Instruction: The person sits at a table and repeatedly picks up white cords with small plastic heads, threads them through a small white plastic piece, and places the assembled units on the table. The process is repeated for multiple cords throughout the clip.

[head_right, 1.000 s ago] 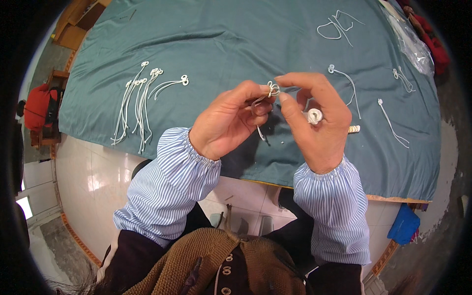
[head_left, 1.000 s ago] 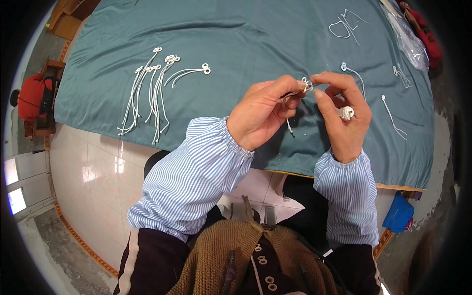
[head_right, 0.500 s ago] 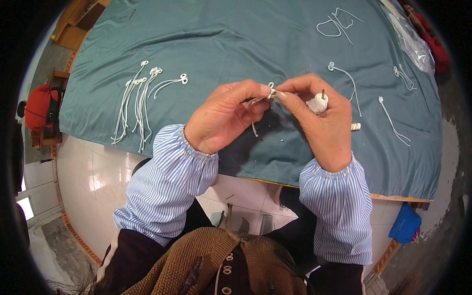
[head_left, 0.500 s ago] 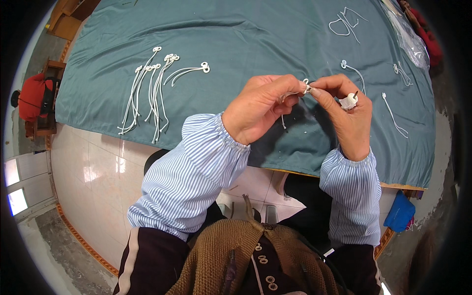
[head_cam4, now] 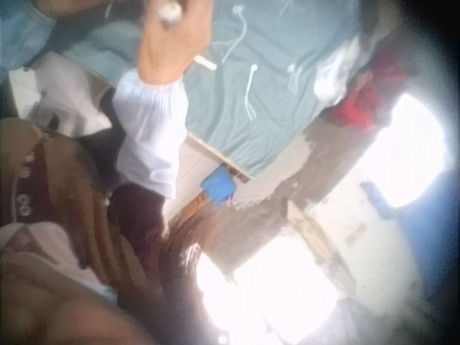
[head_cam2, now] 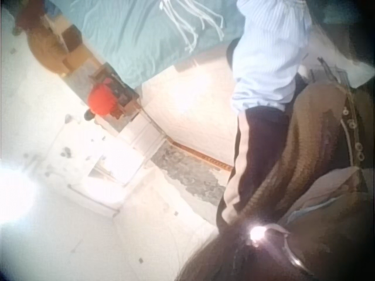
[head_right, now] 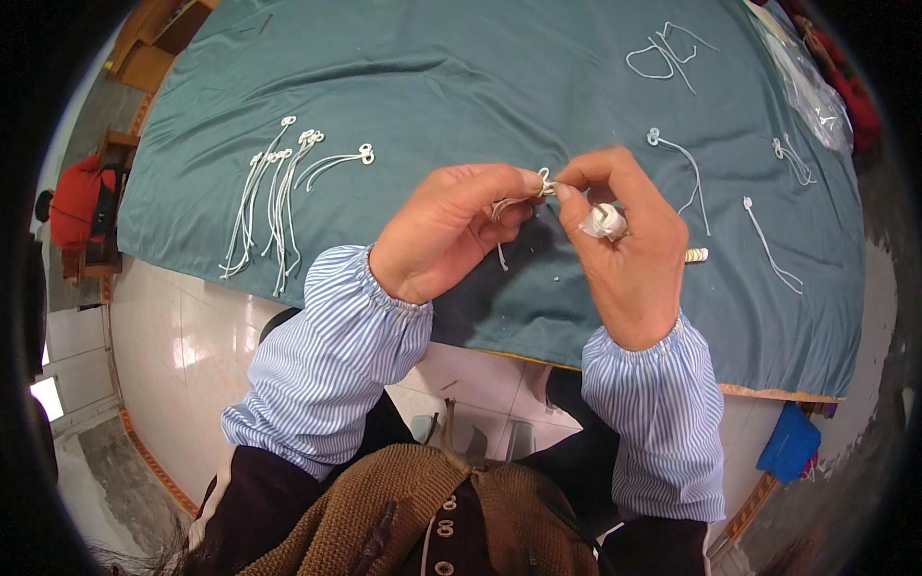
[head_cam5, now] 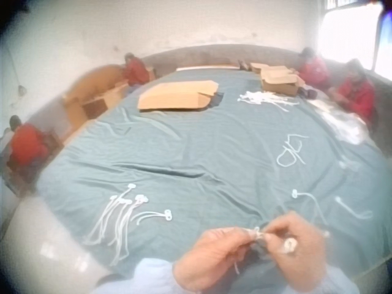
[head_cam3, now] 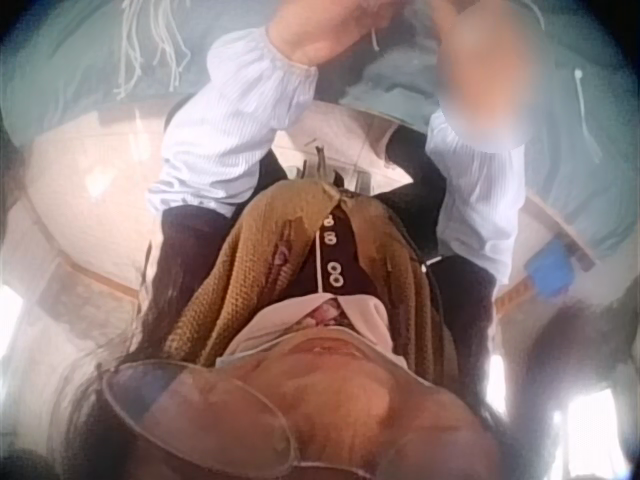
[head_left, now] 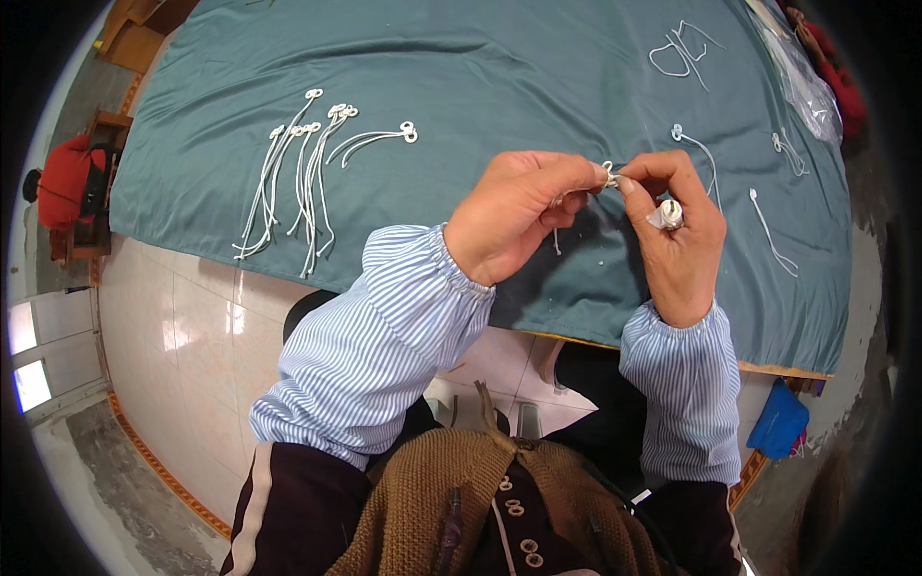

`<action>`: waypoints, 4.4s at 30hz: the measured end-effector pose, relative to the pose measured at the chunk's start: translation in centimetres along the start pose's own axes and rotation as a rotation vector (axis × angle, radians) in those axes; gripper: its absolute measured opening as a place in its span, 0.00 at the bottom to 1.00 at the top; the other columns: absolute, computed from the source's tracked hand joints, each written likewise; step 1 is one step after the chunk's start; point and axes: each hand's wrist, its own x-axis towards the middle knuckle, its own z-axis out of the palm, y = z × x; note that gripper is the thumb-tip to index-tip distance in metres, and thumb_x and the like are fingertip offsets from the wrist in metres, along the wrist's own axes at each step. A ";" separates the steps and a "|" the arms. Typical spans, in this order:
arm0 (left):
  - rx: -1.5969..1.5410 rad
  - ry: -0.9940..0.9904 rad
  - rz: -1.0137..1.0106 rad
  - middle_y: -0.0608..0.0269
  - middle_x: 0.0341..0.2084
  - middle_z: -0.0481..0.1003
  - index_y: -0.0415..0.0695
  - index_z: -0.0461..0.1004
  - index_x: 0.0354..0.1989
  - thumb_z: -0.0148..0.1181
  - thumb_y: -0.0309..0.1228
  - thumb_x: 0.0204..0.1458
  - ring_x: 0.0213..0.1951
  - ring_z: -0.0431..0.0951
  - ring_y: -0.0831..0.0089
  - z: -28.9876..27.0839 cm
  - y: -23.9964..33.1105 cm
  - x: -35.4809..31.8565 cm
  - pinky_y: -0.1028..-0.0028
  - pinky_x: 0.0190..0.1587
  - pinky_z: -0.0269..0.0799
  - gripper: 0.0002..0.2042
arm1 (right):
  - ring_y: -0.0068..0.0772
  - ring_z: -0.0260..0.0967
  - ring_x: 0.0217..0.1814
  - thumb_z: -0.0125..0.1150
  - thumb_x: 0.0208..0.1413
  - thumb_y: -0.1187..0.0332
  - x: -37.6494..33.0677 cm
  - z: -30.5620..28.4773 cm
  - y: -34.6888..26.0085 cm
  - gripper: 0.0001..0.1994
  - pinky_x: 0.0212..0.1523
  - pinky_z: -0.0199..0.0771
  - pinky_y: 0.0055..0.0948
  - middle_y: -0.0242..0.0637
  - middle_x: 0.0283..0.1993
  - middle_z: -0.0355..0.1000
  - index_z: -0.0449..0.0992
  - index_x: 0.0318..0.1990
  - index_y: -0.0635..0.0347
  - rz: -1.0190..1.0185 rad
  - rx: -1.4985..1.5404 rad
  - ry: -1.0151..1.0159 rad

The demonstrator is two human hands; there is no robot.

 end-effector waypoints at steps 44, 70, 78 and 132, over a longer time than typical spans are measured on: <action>0.126 0.123 0.116 0.74 0.26 0.71 0.38 0.78 0.39 0.62 0.30 0.57 0.28 0.65 0.86 0.7 -0.8 0.0 0.83 0.33 0.61 0.08 | 0.07 0.53 0.23 0.61 0.57 0.73 0.2 0.4 0.7 0.02 0.19 0.45 0.12 0.21 0.28 0.68 0.74 0.36 0.58 0.545 0.607 -0.019; 0.067 0.043 -0.001 0.73 0.25 0.69 0.35 0.78 0.38 0.62 0.28 0.55 0.28 0.64 0.84 0.4 -0.5 -0.2 0.81 0.33 0.62 0.08 | 0.14 0.67 0.32 0.64 0.54 0.77 -0.4 -0.4 1.1 0.05 0.34 0.65 0.17 0.27 0.32 0.75 0.79 0.39 0.65 0.152 0.298 -0.031; 0.057 0.073 0.040 0.74 0.24 0.69 0.35 0.79 0.38 0.63 0.30 0.56 0.28 0.64 0.85 0.4 -0.8 -0.1 0.81 0.32 0.61 0.09 | 0.15 0.69 0.32 0.67 0.53 0.78 -0.5 0.0 0.4 0.05 0.34 0.67 0.16 0.28 0.31 0.77 0.81 0.37 0.66 0.204 0.307 0.032; -0.196 0.038 -0.067 0.70 0.28 0.72 0.38 0.76 0.33 0.59 0.29 0.58 0.30 0.70 0.83 0.9 -0.9 0.2 0.81 0.32 0.68 0.06 | 0.15 0.61 0.32 0.57 0.50 0.76 -0.1 -0.9 0.0 0.04 0.35 0.61 0.18 0.27 0.31 0.68 0.71 0.34 0.64 0.206 0.188 -0.061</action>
